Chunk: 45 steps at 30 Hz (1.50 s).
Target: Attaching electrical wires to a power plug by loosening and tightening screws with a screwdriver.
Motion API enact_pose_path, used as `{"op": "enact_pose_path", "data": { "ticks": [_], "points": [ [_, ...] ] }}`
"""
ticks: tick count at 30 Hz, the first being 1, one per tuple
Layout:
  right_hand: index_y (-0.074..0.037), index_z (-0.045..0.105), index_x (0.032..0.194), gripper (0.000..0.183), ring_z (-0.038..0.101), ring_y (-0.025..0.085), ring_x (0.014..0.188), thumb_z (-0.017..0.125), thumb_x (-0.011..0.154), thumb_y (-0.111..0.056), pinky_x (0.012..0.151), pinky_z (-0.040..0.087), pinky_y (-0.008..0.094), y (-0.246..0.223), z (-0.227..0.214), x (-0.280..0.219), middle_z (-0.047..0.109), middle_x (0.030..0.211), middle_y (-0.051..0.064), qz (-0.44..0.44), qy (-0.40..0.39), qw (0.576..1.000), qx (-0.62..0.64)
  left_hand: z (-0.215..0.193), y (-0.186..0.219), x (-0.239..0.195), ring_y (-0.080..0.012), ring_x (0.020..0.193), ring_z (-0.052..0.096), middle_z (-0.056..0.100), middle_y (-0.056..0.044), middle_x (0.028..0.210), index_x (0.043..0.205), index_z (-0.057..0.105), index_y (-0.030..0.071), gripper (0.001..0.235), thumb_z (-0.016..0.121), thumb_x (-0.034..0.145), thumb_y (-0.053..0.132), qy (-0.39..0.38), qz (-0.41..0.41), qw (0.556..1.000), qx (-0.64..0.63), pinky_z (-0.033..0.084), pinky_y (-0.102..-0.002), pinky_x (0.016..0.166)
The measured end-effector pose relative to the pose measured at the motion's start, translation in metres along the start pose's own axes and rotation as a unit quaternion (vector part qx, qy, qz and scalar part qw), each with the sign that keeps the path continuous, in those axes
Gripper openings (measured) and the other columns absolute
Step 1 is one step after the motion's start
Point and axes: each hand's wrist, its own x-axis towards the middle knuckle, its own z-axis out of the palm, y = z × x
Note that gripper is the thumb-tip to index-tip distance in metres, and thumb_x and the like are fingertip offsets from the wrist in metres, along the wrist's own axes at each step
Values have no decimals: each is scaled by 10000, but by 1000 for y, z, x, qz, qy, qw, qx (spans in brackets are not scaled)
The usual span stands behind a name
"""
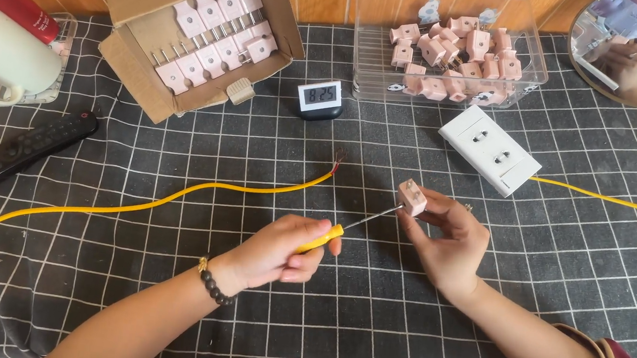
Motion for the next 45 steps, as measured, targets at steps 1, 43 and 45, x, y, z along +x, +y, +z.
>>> {"op": "enact_pose_path", "data": {
  "ticks": [1, 43, 45],
  "points": [
    [154, 685, 948, 316, 745, 448, 936, 905, 740, 61, 737, 654, 425, 0, 0, 1, 752, 1045, 325, 0, 0, 1000, 0, 5, 6, -2, -53, 344, 441, 394, 42, 497, 1069, 603, -39, 413, 405, 1133, 318, 0, 0, 1000, 0, 400, -170, 413],
    [80, 570, 1049, 379, 718, 338, 1048, 856, 806, 30, 861, 633, 433, 33, 0, 8, 721, 1080, 249, 179, 20, 976, 125, -18, -18, 21, -308, 867, 693, 668, -176, 953, 1265, 670, 75, 275, 575, 1042, 205, 168, 234, 502, 816, 590, -377, 536],
    [51, 528, 1027, 390, 737, 373, 1046, 840, 792, 59, 869, 655, 447, 28, 3, 7, 715, 1134, 217, 177, 9, 970, 168, -24, -20, 25, -291, 982, 640, 616, -149, 1022, 1240, 690, 69, 275, 592, 1029, 216, 182, 236, 490, 819, 596, -354, 612]
  ]
}}
